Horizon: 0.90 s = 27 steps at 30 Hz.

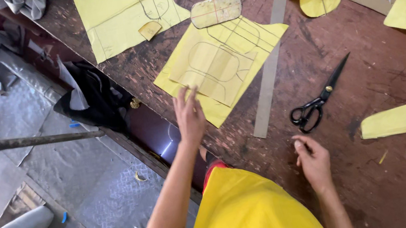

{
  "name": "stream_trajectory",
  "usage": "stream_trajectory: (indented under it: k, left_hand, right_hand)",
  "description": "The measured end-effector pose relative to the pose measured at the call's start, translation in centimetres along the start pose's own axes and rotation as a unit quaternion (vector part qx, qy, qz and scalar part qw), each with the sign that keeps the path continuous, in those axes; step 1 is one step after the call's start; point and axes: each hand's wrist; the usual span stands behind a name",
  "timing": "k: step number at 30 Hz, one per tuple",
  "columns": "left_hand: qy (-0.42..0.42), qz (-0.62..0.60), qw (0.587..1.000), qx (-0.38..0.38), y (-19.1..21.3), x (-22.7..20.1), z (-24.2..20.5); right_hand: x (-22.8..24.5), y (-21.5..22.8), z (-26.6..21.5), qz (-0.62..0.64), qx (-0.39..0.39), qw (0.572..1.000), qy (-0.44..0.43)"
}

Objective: The person arranges yellow paper pattern pieces on a wooden workbench, aligning them with a ruler and a smaller template. They move pieces around, place a ruler across them, and adjust the position of the template on top of a larger pattern piece.

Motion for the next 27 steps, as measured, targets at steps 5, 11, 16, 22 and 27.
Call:
stream_trajectory:
  k: [5,11,16,22,27]
  left_hand:
    - [0.021,0.033,0.999,0.005,-1.6,10.2,12.1]
    - [0.04,0.071,0.991,0.103,-5.2,17.3,25.9]
    - [-0.011,0.085,0.986,0.141,-6.5,20.8,26.8]
    - [0.153,-0.322,0.886,0.296,-4.3,21.6,26.4]
    - [0.053,-0.436,0.795,0.417,-0.4,16.7,28.7]
  right_hand:
    - [3.9,-7.2,4.9,-0.003,-0.059,0.997,0.044]
    - [7.3,-19.1,9.3,0.0,-0.093,0.995,0.047]
    - [8.0,-26.2,8.7,-0.039,-0.093,0.993,0.06]
    - [10.5,-31.2,8.4,0.001,-0.127,0.992,-0.002]
    - [16.5,-34.1,12.9,0.093,-0.042,0.995,-0.012]
Point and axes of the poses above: each hand's wrist, its own z-axis towards the middle knuckle, its own y-axis out of the back of the hand, x = y × z, and after that the axes turned 14 degrees about z, right-handed
